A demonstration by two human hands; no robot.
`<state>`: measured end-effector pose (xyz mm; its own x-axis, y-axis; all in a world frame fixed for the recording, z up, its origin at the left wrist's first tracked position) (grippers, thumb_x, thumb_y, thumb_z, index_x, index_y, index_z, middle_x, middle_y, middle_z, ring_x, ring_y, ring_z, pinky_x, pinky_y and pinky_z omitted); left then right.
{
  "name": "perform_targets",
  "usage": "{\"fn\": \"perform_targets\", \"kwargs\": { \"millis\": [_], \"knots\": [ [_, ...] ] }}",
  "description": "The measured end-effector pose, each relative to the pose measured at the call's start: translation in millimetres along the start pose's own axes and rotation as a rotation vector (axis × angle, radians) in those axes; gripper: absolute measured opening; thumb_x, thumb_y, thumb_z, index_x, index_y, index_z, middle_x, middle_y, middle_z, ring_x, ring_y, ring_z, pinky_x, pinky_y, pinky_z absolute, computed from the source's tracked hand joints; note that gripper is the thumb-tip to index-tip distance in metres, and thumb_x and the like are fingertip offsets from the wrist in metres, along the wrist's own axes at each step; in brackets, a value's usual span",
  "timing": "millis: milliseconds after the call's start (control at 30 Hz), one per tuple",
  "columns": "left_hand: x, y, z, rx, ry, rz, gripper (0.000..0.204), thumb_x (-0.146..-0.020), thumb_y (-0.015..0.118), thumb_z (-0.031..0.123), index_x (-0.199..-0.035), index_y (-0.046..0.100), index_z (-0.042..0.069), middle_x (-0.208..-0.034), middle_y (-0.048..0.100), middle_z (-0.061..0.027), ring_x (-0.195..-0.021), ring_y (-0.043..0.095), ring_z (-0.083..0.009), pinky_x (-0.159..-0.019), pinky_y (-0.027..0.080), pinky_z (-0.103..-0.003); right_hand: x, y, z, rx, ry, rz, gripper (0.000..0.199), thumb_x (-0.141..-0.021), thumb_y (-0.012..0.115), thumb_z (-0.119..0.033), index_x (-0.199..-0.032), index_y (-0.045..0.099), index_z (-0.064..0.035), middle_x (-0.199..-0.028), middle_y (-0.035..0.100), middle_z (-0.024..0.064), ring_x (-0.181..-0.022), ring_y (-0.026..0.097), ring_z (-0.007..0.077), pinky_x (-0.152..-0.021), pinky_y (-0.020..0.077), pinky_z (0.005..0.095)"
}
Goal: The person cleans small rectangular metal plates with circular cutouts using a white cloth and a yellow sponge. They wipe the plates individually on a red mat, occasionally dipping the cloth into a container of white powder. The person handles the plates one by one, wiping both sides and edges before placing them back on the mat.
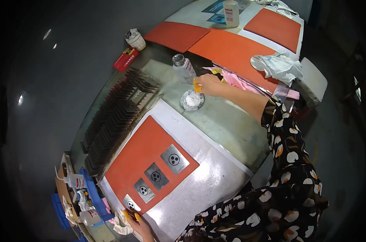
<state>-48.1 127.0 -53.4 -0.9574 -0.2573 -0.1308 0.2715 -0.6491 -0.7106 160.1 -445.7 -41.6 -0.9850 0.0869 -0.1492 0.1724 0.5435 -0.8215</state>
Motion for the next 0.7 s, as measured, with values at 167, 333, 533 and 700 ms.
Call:
{"fn": "perform_targets", "kwargs": {
  "millis": [167,333,533,700],
  "knots": [
    [2,4,-11,-0.188,0.209,0.071,0.047,-0.09,0.043,0.001,-0.135,0.028,-0.003,-0.133,0.037,-0.0148,-0.118,0.041,-0.0237,-0.097,0.036,-0.031,-8,12,7,0.109,-0.087,-0.009,0.016,-0.072,0.065,-0.015,-0.084,0.062,-0.0056,-0.079,0.064,0.016,-0.076,0.062,0.0327,-0.066,0.0469,0.0409],
    [5,7,-20,0.249,0.06,0.046,0.051,-0.09,0.043,0.003,-0.136,0.022,-0.003,-0.135,0.034,-0.0162,-0.117,0.044,-0.0253,-0.092,0.041,-0.031,-10,13,-20,0.3,-0.171,-0.09,0.024,-0.065,0.061,-0.007,-0.089,0.063,-0.0092,-0.082,0.063,0.0156,-0.08,0.061,0.0334,-0.071,0.0464,0.0425],
    [-18,7,15,-0.224,0.156,0.002,0.047,-0.082,0.05,0.005,-0.127,0.04,-0.003,-0.127,0.04,-0.0234,-0.118,0.038,-0.0359,-0.101,0.028,-0.041,-6,16,30,0.329,-0.163,0.099,0.02,-0.07,0.058,-0.006,-0.09,0.061,-0.0041,-0.081,0.061,0.0184,-0.08,0.059,0.0353,-0.069,0.0437,0.0436],
    [-17,-9,13,-0.309,0.186,-0.025,0.049,-0.08,0.053,0.004,-0.127,0.041,-0.004,-0.114,0.049,-0.024,-0.11,0.041,-0.0379,-0.095,0.032,-0.042,28,-15,-61,0.055,-0.237,0.26,0.012,-0.079,0.055,-0.007,-0.089,0.059,-0.0012,-0.076,0.059,0.018,-0.07,0.057,0.0344,-0.061,0.0413,0.039]
  ]
}}
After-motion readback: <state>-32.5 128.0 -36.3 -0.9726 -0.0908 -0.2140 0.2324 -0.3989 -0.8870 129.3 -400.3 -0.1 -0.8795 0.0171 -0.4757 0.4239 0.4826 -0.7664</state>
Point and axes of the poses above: each hand's wrist, its own x-axis away from the middle knuckle, its own y-axis out of the palm, z = x × y, the point moved 4 cm from there along -x, towards the middle knuckle
